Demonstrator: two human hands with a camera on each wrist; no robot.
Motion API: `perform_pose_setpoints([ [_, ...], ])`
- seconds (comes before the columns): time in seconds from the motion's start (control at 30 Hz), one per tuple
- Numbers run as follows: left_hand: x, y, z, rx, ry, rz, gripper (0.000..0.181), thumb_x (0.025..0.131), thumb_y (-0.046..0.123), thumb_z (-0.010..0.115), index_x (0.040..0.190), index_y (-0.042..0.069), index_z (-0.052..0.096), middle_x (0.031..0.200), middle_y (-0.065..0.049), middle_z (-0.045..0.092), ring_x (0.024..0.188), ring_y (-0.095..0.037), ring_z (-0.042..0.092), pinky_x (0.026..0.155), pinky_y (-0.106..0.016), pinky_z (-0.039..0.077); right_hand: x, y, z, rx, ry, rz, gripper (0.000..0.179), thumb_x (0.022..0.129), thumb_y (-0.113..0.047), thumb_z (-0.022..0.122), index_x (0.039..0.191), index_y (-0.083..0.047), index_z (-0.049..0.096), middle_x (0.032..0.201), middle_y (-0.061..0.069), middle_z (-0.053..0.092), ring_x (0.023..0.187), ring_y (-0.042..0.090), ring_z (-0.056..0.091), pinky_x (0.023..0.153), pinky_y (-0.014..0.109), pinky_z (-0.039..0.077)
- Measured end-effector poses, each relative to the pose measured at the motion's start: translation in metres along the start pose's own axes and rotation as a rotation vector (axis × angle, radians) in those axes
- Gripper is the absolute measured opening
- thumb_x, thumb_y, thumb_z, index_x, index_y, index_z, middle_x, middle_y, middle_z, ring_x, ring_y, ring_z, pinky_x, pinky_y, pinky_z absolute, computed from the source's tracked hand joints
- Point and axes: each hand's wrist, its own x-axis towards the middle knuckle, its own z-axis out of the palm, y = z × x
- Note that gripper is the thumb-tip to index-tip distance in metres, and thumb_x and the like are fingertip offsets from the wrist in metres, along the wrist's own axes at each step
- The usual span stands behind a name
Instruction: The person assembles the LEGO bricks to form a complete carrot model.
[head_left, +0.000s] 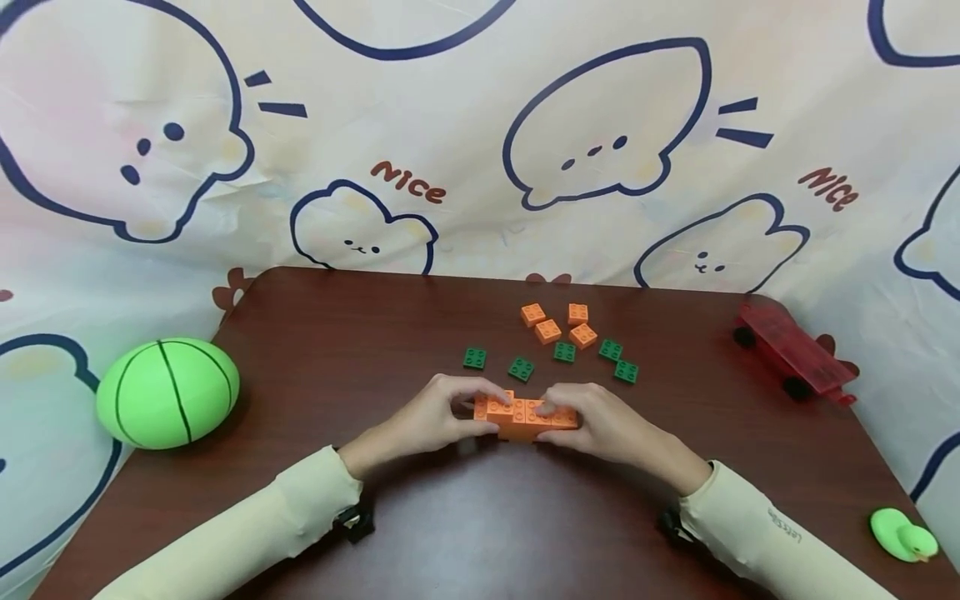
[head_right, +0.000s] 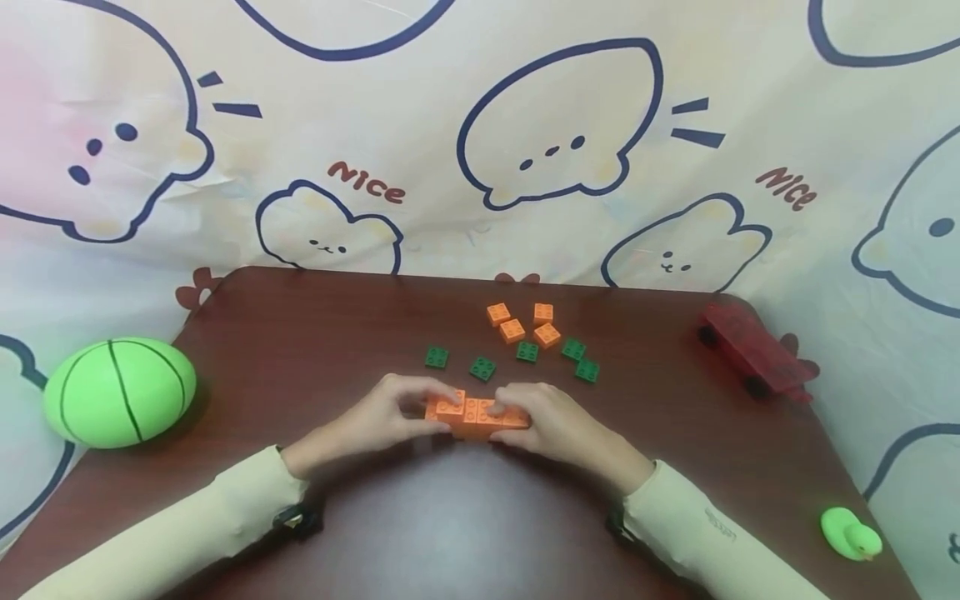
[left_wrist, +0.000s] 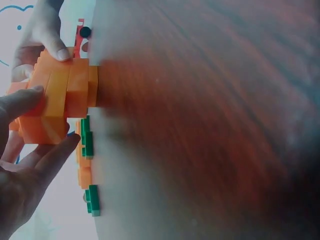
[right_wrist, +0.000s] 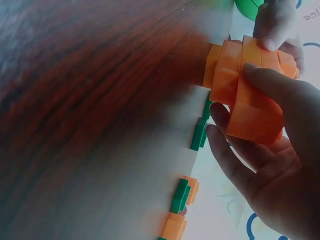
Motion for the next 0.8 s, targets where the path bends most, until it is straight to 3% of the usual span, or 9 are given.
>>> perform_pose_setpoints([
  [0.33,0.0025,0.0038,-0.0004,0.012,-0.014,-0.043,0.034,0.089,0.014,0.081,0.120,0.024,0.074,0.119,0.003,0.075,0.099,-0.008,0.071,0.086,-0.028,0.060,-0.0019,0.0009,-0.0013,0.011,0.005,-0.011,0.024,0.085,-0.023,0.086,0.100,-0.022,0.067,0.101,-0.010,0.074,0.088,0.002,0.065,0.081,0.027,0.059],
  [0.57,0.0006,0.0023,0.0028,0.018,0.016,-0.026,0.033,0.089,0.013,0.081,0.120,0.024,0.073,0.122,0.002,0.074,0.103,-0.010,0.067,0.084,-0.029,0.060,-0.0012,-0.0003,-0.0016,0.009,-0.001,0.001,0.025,0.085,-0.024,0.086,0.102,-0.022,0.067,0.103,-0.010,0.074,0.089,0.002,0.065,0.082,0.027,0.059],
  [0.8,0.0015,0.0004,0.0047,0.049,0.009,0.014,0.036,0.092,0.012,0.078,0.124,0.023,0.067,0.128,0.003,0.070,0.111,-0.012,0.066,0.085,-0.030,0.059,-0.0017,-0.0026,-0.0075,0.010,-0.049,0.013,0.029,0.086,-0.031,0.085,0.105,-0.022,0.065,0.110,-0.009,0.073,0.096,0.003,0.066,0.086,0.029,0.059],
])
